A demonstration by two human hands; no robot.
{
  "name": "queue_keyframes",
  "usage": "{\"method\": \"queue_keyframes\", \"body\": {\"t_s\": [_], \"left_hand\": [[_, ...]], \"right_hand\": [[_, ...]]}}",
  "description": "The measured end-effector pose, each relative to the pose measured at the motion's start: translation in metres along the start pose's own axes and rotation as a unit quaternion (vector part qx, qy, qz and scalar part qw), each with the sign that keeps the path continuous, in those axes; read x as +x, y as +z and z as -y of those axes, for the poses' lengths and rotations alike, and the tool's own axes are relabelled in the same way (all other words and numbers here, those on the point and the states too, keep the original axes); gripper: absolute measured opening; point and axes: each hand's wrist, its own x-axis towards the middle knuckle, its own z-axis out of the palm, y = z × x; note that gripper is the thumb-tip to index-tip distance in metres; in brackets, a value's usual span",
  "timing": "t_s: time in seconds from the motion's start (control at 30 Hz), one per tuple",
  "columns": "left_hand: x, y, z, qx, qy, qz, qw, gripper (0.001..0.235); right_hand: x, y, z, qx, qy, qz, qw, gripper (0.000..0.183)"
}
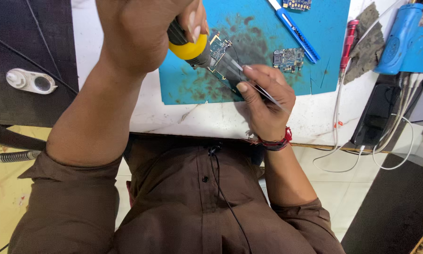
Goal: The person uses a hot air gun and tweezers to heat and adjust components on a small circuit board. They then use a soldering iron to solder connections on the board.
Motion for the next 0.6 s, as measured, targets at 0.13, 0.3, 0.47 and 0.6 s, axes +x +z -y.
{"method": "queue_keyframes", "body": {"t_s": [0.13, 0.3, 0.47, 0.6], "left_hand": [[-0.003, 0.000, -0.005, -0.002, -0.038, -0.006, 0.999, 0.025], [-0.002, 0.007, 0.001, 0.007, 0.003, -0.011, 1.000, 0.026], [-0.003, 0.013, 0.006, -0.028, 0.005, -0.016, 0.999, 0.026], [-0.003, 0.015, 0.009, -0.048, 0.004, -0.019, 0.999, 0.026]], "right_hand": [[0.004, 0.003, 0.003, -0.056, -0.020, -0.009, 0.998, 0.023], [0.008, 0.005, 0.008, -0.091, -0.069, 0.021, 0.993, 0.022], [0.009, 0.006, 0.007, -0.091, -0.076, 0.021, 0.993, 0.022], [0.009, 0.006, 0.006, -0.090, -0.078, 0.020, 0.993, 0.022]]}}
